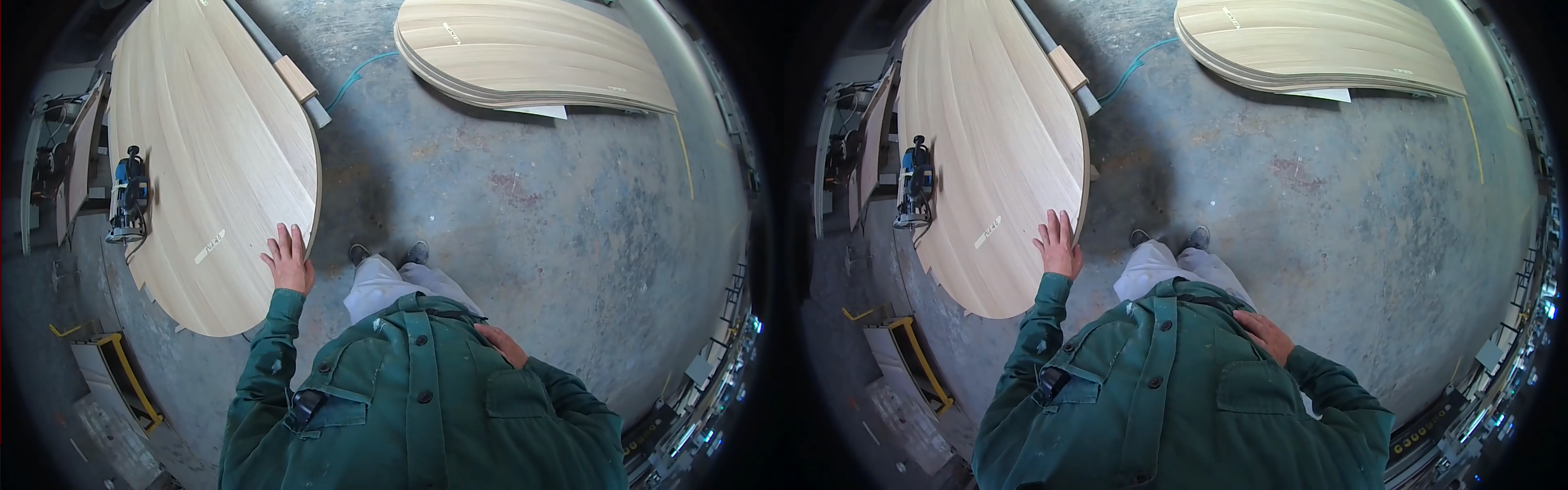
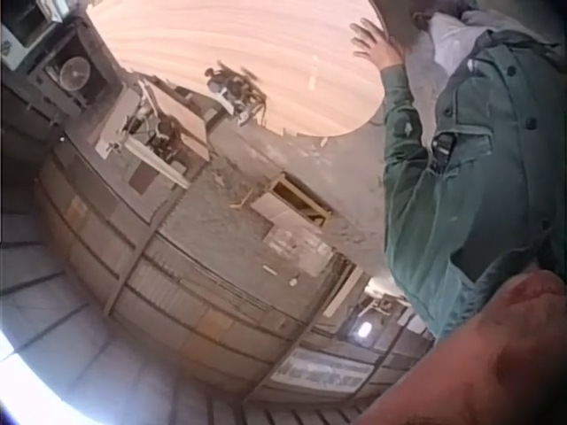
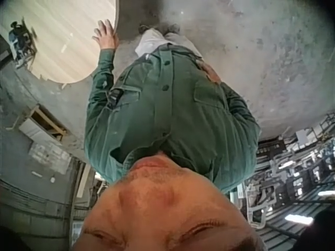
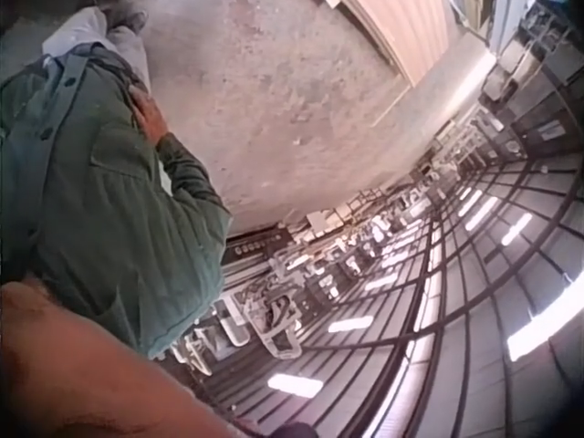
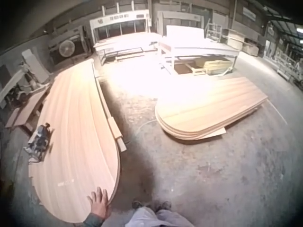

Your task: Using a wood router to finish the edges of a large wooden tabletop.

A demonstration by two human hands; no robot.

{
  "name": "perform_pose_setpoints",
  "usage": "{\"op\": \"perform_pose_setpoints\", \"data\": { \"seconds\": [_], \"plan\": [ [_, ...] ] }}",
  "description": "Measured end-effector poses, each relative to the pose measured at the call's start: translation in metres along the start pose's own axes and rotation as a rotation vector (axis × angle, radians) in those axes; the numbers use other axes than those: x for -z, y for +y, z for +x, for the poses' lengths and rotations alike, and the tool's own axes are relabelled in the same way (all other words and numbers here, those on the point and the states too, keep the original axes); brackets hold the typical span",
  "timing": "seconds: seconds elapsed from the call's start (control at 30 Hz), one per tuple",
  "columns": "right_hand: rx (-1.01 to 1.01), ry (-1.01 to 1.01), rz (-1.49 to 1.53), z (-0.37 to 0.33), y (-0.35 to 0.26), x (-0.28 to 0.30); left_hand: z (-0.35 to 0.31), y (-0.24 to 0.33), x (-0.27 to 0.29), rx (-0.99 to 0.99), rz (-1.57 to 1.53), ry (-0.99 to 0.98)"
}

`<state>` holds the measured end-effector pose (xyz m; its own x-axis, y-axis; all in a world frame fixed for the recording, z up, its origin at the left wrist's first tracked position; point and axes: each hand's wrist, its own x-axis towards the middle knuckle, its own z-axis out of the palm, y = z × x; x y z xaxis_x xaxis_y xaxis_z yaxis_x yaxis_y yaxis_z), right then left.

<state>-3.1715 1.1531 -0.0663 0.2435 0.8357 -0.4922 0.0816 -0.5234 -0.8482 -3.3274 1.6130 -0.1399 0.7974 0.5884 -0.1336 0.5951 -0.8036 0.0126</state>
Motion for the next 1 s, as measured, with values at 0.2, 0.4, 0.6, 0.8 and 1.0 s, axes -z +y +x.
{"op": "perform_pose_setpoints", "data": {
  "seconds": [0.2, 0.4, 0.6, 0.8, 1.0],
  "plan": [
    [0.204, 0.037, -0.109, 0.003, 0.006, 0.001, 0.005, 0.009, -0.001, 0.052, 0.055, -0.022],
    [0.441, 0.046, -0.247, 0.006, 0.01, 0.005, 0.026, 0.02, 0.003, 0.042, 0.096, -0.009],
    [0.471, 0.06, -0.25, 0.005, 0.008, 0.005, 0.06, 0.036, 0.004, 0.054, 0.152, 0.026],
    [0.505, 0.094, -0.252, 0.001, 0.012, 0.004, 0.087, 0.045, 0.004, 0.065, 0.191, 0.044],
    [0.505, 0.127, -0.249, -0.003, 0.016, 0.001, 0.108, 0.053, 0.006, 0.079, 0.182, 0.079]
  ]
}}
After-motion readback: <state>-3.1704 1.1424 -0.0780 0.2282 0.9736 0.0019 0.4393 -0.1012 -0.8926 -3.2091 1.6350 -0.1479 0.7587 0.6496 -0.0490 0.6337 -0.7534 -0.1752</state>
